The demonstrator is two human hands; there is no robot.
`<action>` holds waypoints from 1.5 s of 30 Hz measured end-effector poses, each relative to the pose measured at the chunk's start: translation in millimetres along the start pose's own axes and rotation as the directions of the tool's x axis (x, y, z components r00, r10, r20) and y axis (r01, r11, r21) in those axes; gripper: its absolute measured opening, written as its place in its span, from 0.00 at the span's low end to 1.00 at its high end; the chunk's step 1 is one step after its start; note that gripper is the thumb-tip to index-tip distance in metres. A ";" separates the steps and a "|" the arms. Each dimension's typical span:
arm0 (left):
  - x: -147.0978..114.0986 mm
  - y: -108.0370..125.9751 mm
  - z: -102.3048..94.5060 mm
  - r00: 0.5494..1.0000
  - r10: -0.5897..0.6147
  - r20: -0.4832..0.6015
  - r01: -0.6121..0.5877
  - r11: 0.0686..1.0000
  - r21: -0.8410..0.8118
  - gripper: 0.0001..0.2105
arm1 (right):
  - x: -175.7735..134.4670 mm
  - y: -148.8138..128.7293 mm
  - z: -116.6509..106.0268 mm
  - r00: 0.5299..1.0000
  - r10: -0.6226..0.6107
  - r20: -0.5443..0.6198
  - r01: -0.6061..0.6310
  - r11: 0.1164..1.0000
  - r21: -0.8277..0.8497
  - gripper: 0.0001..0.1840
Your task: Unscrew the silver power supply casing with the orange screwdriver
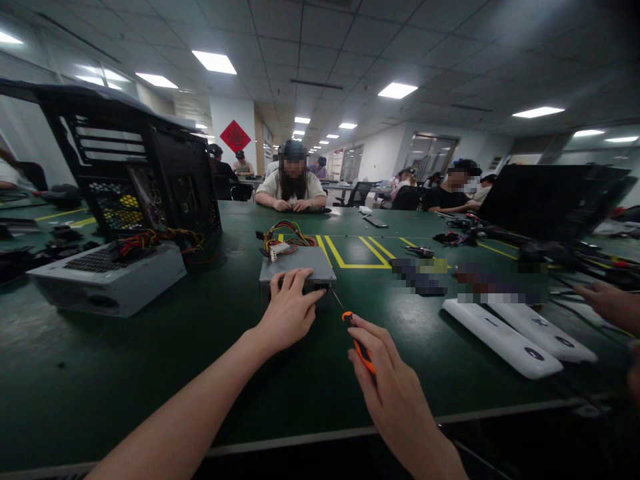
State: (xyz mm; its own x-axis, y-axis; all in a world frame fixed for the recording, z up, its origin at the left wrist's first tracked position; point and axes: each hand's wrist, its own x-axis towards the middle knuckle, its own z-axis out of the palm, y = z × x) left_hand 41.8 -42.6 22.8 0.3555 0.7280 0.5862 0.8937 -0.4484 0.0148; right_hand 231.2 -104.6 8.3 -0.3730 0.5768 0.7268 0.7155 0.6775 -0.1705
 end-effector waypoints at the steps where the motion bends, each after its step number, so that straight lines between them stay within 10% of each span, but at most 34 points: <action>1: -0.1 0.2 0.0 1.000 -0.003 0.001 0.003 1.000 -0.002 0.17 | 0.0 1.0 0.0 1.000 0.003 -0.008 -0.003 1.000 -0.027 0.12; 20: 4.4 5.1 -7.2 0.984 -0.065 -0.163 0.031 0.978 -0.206 0.10 | 2.1 4.6 -7.2 0.994 0.113 -0.005 -0.113 0.993 0.043 0.14; 28: 0.2 3.5 9.2 0.982 0.023 0.189 0.028 0.965 -0.261 0.20 | 0.0 5.5 -4.3 0.998 0.046 -0.038 -0.047 0.999 -0.023 0.12; 38: -1.0 3.3 9.4 0.962 0.048 0.269 0.010 0.978 -0.209 0.22 | 2.8 1.6 -4.4 1.000 0.031 0.000 -0.031 0.999 -0.007 0.13; 45: 4.9 2.9 -5.9 0.993 0.006 -0.120 -0.013 0.998 -0.058 0.14 | 2.9 5.4 -6.3 0.992 0.126 -0.028 -0.125 0.991 0.039 0.13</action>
State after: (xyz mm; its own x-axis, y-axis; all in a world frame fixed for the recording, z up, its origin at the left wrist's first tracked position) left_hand 44.5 -43.4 30.4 0.3256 0.6576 0.6794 0.8714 -0.4875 0.0543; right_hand 237.7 -102.1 13.7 -0.2631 0.6443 0.7181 0.7331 0.6174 -0.2854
